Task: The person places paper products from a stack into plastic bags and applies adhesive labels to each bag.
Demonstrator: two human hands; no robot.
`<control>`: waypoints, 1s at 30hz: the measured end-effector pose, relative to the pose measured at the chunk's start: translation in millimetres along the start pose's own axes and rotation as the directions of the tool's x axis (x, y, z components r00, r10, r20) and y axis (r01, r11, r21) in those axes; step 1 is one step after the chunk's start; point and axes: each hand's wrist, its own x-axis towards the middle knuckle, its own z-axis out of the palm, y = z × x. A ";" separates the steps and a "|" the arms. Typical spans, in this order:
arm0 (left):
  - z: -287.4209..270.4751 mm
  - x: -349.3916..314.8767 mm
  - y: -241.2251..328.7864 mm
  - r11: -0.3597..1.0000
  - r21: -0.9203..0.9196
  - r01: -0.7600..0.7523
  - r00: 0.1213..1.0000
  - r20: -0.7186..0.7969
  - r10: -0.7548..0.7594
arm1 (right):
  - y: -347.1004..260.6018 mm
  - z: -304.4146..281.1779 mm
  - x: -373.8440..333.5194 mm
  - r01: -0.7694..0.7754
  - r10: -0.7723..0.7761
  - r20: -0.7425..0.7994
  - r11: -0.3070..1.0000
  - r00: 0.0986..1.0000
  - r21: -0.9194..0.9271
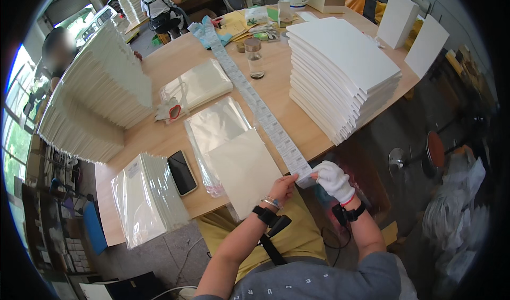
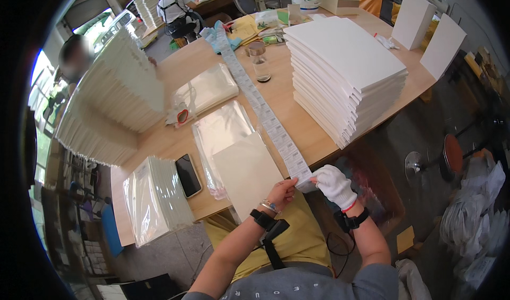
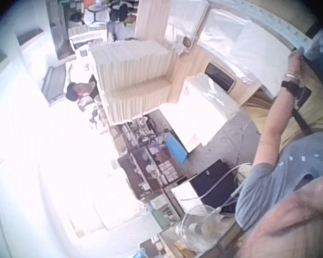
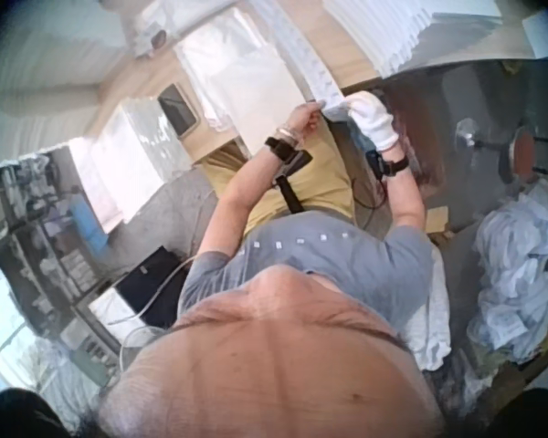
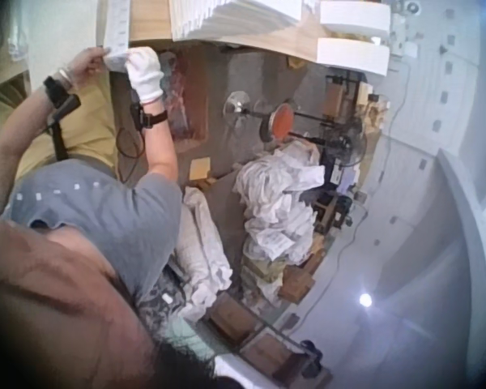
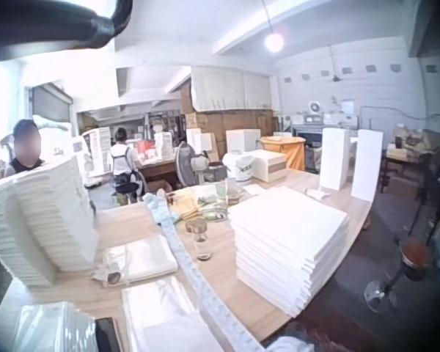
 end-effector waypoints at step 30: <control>-116.9 -128.6 -38.2 0.953 0.029 -0.302 0.834 -0.477 0.279 | 11.8 143.5 193.9 -0.430 0.432 -0.021 0.891 0.902 -0.144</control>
